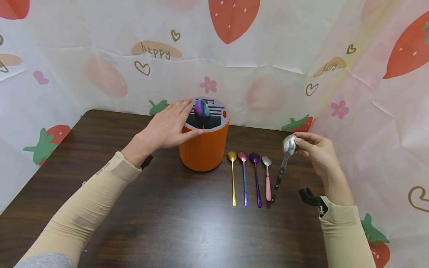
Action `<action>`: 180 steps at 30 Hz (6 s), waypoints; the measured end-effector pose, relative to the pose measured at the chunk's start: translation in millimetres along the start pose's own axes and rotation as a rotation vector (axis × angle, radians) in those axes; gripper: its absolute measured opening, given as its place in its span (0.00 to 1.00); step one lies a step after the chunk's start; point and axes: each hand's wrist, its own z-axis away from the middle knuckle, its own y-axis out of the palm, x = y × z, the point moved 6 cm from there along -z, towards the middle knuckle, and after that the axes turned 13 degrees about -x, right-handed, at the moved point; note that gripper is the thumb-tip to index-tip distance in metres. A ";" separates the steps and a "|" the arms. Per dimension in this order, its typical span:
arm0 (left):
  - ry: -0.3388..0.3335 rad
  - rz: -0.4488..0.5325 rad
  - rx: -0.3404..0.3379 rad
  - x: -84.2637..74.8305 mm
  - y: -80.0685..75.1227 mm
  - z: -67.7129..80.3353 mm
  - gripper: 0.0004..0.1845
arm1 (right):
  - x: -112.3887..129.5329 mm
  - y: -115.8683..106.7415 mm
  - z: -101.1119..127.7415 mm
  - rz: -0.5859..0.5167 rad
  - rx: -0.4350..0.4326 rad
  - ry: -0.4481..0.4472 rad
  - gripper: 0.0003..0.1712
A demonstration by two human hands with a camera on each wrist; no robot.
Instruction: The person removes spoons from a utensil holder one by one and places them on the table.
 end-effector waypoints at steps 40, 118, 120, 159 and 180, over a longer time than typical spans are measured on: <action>-0.005 0.009 -0.007 1.2 0.7 0.7 0.57 | -121.3 -52.9 -58.7 0.118 -0.026 0.245 0.17; 0.013 -0.001 -0.031 0.8 0.8 0.5 0.57 | 15.0 95.3 -39.2 0.569 -0.186 -0.563 0.19; 0.014 -0.002 -0.029 1.0 0.9 0.2 0.57 | 20.8 108.3 -37.2 0.553 -0.154 -0.584 0.18; 0.002 0.006 -0.003 3.2 3.0 -0.3 0.57 | 22.1 255.9 -33.6 0.779 0.188 -0.673 0.19; 0.004 -0.001 -0.019 2.2 1.3 0.1 0.57 | 20.7 263.0 -32.8 0.804 0.162 -0.632 0.14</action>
